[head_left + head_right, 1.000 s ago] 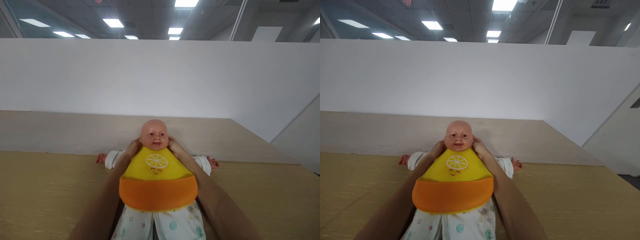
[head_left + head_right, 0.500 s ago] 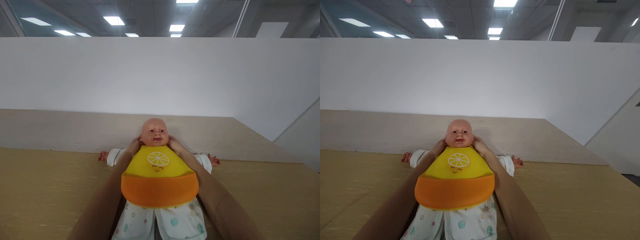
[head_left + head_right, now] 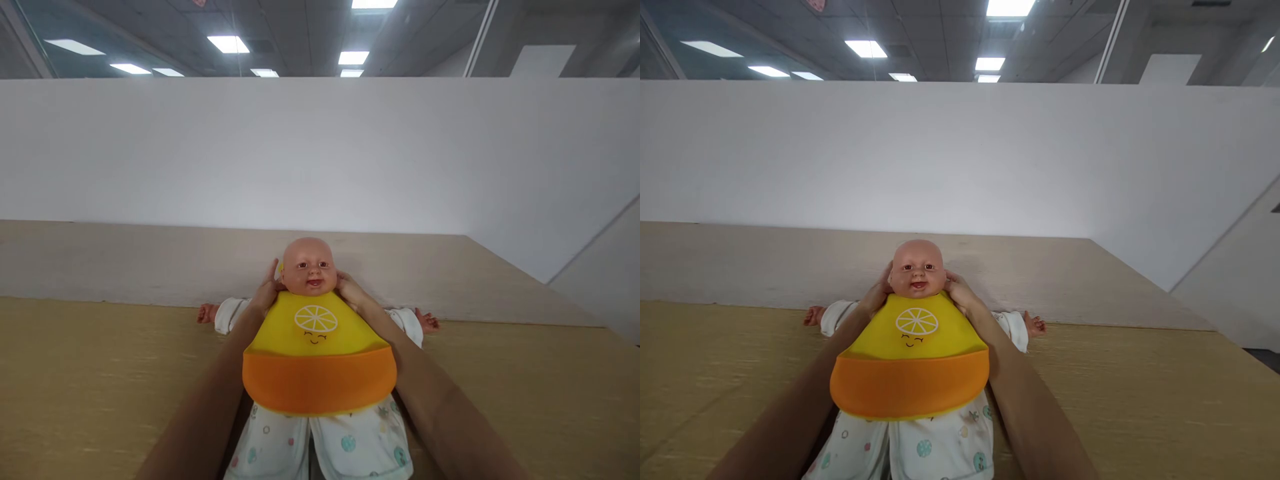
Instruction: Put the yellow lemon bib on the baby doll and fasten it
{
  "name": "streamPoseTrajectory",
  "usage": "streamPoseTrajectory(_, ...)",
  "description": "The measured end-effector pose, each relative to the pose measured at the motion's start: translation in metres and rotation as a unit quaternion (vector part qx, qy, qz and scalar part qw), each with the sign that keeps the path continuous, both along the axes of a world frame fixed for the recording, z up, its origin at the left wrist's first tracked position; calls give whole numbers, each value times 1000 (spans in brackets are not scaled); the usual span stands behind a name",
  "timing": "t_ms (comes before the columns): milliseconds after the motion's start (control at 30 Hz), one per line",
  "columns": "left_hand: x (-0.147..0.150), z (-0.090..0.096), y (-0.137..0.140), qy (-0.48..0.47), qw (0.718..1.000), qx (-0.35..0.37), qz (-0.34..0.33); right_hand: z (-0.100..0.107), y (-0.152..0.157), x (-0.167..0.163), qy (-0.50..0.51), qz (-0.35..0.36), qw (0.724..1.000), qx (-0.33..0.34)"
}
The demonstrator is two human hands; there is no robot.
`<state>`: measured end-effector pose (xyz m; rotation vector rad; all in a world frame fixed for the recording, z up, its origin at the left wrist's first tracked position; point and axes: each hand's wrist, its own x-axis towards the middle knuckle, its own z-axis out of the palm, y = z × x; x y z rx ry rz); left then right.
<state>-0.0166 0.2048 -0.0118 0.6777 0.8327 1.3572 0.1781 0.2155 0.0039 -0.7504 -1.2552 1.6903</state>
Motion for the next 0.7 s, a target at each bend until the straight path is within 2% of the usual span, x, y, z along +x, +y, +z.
streamPoseTrajectory(133, 0, 1, -4, 26, 999, 21, 19, -6, 8, 1, 34, 20, 999, -26)
streamPoseTrajectory(433, 4, 5, -8, 18, 998, 11, 61, -9, 12, 1, -4, -11, 1000, -9)
streamPoseTrajectory(700, 7, 12, -12, 40, 994, 8, 97, -12, 14, 2, 10, -21, 1000, -4)
